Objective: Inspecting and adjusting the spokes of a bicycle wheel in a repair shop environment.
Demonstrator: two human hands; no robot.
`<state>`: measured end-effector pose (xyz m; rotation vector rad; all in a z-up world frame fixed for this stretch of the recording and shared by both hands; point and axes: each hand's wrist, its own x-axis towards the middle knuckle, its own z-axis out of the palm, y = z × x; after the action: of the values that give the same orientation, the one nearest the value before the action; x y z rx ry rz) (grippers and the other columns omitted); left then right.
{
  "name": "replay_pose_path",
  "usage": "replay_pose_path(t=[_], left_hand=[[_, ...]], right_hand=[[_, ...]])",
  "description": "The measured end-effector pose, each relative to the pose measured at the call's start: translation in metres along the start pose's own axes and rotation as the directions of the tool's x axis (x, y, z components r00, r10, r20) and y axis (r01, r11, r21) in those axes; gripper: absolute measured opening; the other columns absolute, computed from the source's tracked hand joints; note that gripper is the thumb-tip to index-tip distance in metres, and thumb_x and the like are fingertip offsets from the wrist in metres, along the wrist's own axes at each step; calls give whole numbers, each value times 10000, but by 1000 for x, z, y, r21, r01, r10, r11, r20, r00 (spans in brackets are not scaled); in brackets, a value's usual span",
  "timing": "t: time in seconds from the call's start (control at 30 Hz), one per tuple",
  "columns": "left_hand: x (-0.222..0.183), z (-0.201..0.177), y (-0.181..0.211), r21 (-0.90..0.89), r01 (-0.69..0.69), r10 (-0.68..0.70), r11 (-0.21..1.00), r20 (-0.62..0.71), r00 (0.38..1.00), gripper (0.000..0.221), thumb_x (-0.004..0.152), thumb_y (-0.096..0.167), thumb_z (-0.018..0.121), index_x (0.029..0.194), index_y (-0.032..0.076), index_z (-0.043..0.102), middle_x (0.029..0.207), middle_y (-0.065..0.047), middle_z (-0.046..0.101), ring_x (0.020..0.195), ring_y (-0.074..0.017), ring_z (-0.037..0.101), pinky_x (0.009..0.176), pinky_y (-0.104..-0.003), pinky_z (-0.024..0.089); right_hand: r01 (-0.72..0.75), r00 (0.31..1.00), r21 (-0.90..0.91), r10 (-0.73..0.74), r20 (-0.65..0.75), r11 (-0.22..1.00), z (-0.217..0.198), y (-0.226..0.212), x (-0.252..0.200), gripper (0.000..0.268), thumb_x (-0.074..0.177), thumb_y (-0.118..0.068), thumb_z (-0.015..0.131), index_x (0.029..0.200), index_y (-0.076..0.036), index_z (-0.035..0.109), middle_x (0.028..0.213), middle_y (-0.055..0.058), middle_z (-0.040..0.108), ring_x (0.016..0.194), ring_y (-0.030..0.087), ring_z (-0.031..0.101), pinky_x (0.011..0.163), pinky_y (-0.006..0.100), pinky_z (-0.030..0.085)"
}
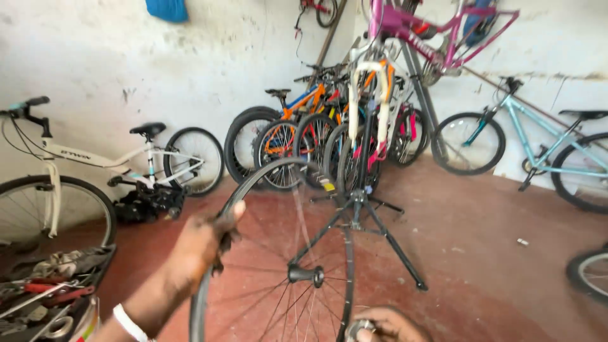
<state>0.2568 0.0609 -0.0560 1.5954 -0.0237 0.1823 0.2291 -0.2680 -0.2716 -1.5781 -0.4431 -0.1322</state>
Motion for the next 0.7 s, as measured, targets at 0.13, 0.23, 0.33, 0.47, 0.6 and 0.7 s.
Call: replay_pose_path(t=[0.13, 0.23, 0.33, 0.47, 0.6, 0.7], left_hand=[[-73, -13, 113, 110, -194, 178, 975, 142, 974, 528, 907, 382, 586, 659, -82, 620, 469, -85, 362, 367, -177, 299, 324, -317, 284], [-108, -28, 133, 18, -363, 352, 932, 198, 915, 506, 921, 338, 575, 630, -75, 606, 415, -107, 389, 311, -204, 348, 320, -340, 331], [-126, -52, 125, -73, -400, 407, 913, 162, 899, 445, 954, 247, 527, 728, -110, 665, 431, -145, 391, 336, -240, 344, 338, -366, 302], [-161, -76, 100, -167, -434, 455, 885, 120, 882, 602, 1052, 312, 417, 739, -169, 597, 390, -99, 242, 319, -283, 305, 362, -424, 319], [-154, -107, 20, -305, -466, 510, 831, 82, 856, 611, 1125, 369, 345, 853, -135, 559, 431, -93, 269, 355, -257, 307, 427, -412, 340], [-159, -111, -14, -297, -412, 421, 861, -37, 906, 489, 1128, 292, 329, 1022, -158, 491, 695, -233, 420, 460, -304, 347, 460, -449, 352]], right_hand=[[475, 860, -210, -501, -98, 855, -218, 192, 44, 305, 733, -66, 760, 996, 36, 642, 975, 266, 766, 972, 321, 713, 916, 405, 475], [-52, 771, 88, 96, -629, 995, -137, 4, -54, 373, 827, -118, 563, 950, 218, 668, 762, 332, 703, 524, 348, 597, 478, 360, 433], [44, 804, 273, 128, -581, 961, -135, -11, -55, 327, 818, -84, 558, 971, 192, 642, 762, 278, 661, 574, 331, 570, 548, 400, 441], [122, 867, 529, 168, -468, 840, -127, 37, -99, 276, 805, -32, 551, 1001, 156, 601, 761, 199, 594, 650, 306, 529, 653, 461, 455], [232, 742, 717, 357, -567, 657, -69, -57, -121, 130, 863, -40, 417, 954, 9, 495, 725, 93, 496, 587, 209, 393, 577, 421, 355], [263, 444, 623, 481, -756, 736, -30, -132, -133, 153, 925, -97, 288, 907, -134, 436, 686, 43, 466, 450, 118, 294, 393, 301, 229]])
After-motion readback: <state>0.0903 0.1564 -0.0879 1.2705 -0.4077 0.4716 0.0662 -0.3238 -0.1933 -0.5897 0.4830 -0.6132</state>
